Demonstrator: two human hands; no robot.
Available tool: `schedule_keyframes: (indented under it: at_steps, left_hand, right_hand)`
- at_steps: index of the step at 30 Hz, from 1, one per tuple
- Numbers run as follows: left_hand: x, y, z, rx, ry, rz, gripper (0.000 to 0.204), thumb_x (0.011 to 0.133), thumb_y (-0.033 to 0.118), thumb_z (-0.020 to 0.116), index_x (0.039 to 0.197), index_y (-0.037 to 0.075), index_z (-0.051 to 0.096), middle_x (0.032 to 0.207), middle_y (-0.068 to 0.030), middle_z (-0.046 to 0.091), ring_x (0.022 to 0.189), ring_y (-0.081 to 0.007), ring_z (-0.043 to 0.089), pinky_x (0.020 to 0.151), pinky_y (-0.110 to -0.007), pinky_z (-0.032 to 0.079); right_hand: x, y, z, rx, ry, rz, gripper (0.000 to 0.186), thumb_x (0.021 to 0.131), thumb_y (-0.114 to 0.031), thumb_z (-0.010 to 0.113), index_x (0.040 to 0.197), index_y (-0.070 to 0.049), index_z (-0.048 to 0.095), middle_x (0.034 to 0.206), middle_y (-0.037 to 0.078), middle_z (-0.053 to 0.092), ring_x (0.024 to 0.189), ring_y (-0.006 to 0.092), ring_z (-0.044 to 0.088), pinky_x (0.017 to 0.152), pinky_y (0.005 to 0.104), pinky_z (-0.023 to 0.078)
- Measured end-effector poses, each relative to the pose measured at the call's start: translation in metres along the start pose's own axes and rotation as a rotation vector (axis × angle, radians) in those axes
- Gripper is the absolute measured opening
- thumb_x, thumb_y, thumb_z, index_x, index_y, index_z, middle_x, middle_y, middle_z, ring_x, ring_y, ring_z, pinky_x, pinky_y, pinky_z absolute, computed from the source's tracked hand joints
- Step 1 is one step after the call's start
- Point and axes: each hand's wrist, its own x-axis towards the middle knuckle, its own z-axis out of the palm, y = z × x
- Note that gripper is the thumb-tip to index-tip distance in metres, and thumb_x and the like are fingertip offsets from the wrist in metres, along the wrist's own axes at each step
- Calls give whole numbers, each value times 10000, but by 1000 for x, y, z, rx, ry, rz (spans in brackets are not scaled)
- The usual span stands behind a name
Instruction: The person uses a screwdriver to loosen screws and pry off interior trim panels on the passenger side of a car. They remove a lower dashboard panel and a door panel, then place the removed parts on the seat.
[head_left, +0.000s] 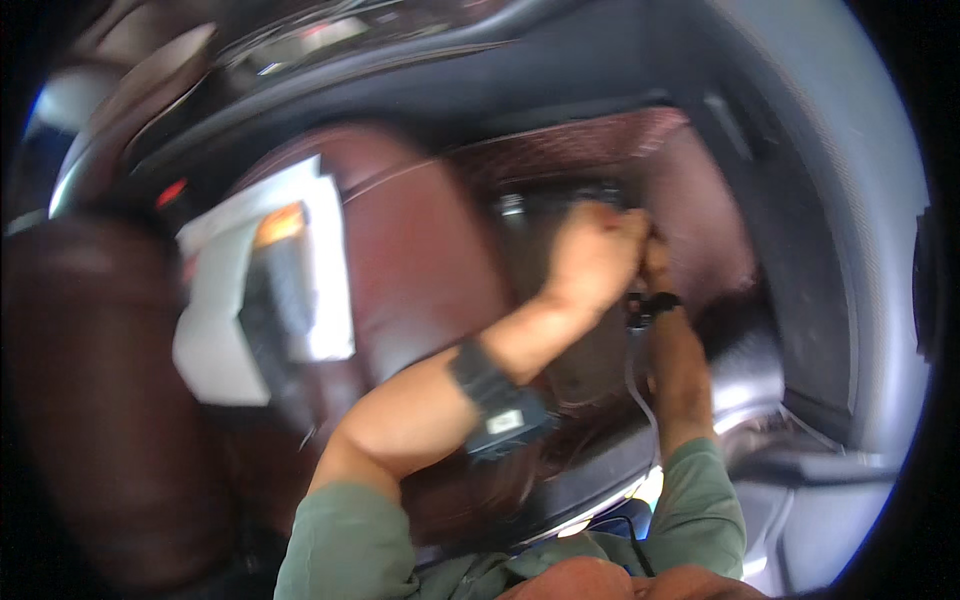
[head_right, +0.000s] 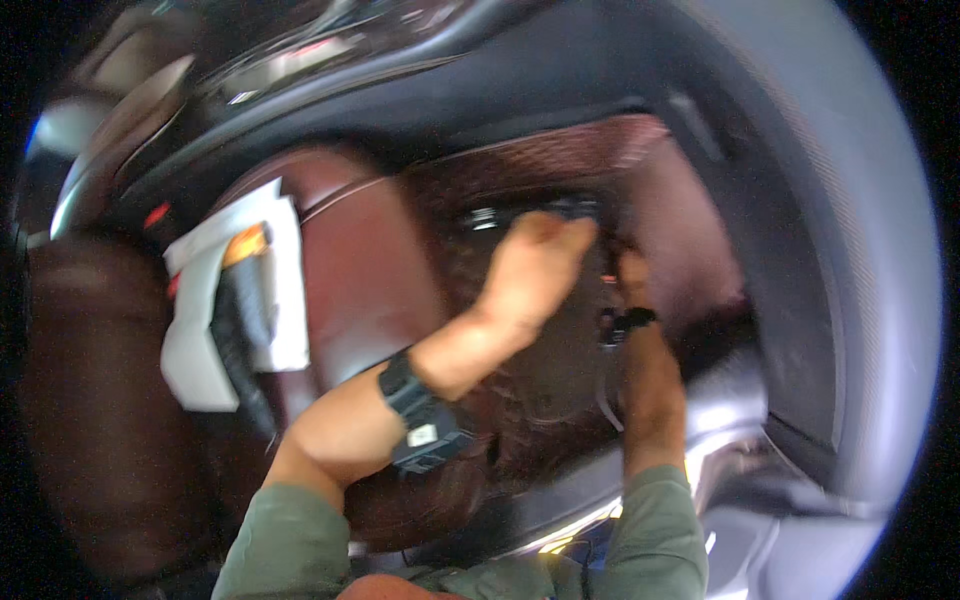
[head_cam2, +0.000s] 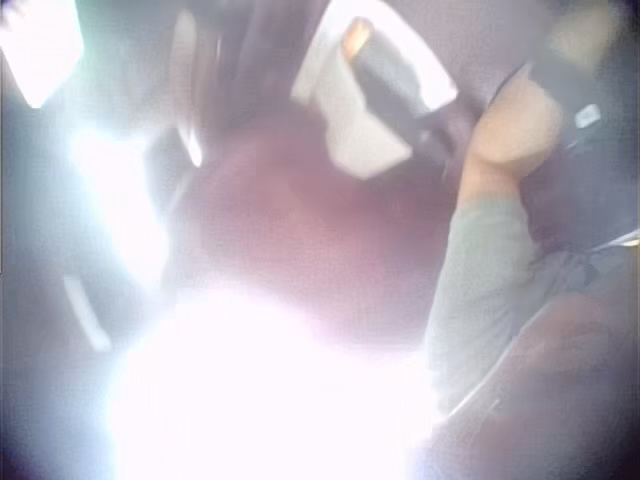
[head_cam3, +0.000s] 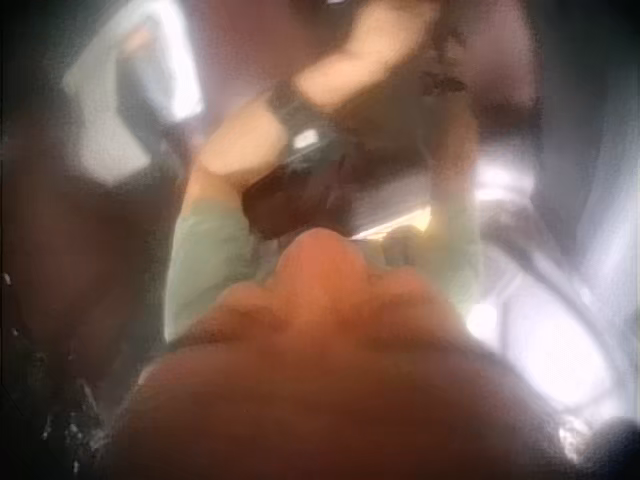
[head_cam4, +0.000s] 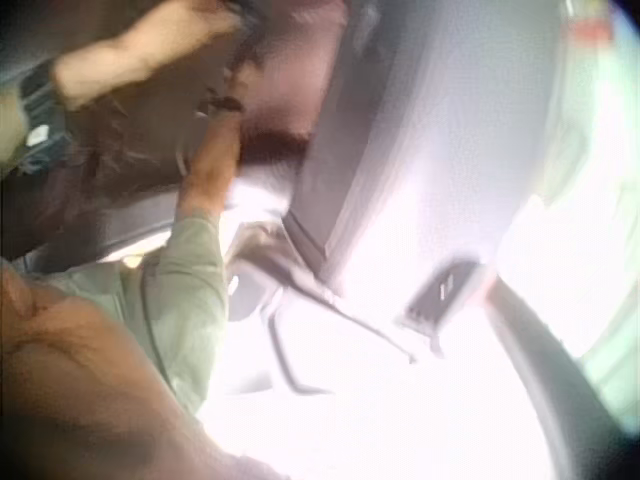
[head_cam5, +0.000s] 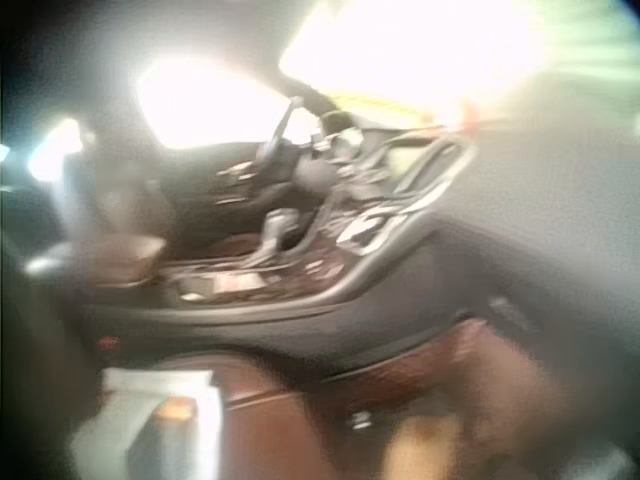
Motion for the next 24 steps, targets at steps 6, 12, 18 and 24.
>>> schedule_keyframes:
  at_steps: [6,12,18,24]
  left_hand:
    - [17,-20,-1,14,-91,-29,464,966,420,728,1092,-20,653,975,-36,666,871,-106,596,742,-300,494]
    - [-17,5,4,40,-310,72,336,1116,236,443,1143,-28,650,1027,-77,686,924,-149,628,828,-321,491]
    - [-15,19,-15,-444,-195,-188,337,1097,260,431,986,5,621,915,-116,685,826,-238,666,744,-389,531]
    - [-17,22,-16,-465,-292,-362,275,1056,257,493,932,44,615,807,-87,657,641,-191,587,575,-390,495]
  right_hand:
    - [-189,-176,23,109,-255,-267,445,898,-82,752,1323,-41,626,984,8,667,771,78,620,591,222,500]
    - [-287,-243,12,-127,-276,-288,594,917,-110,761,1428,1,479,1138,140,712,994,195,680,877,328,560]
    - [-244,-303,10,587,-219,-238,744,961,-143,669,1585,-50,274,1467,155,526,1313,308,547,1101,492,440]
    - [-187,-328,39,1041,-204,-247,899,937,-68,634,1645,-162,87,1431,98,482,1288,275,536,1067,516,467]
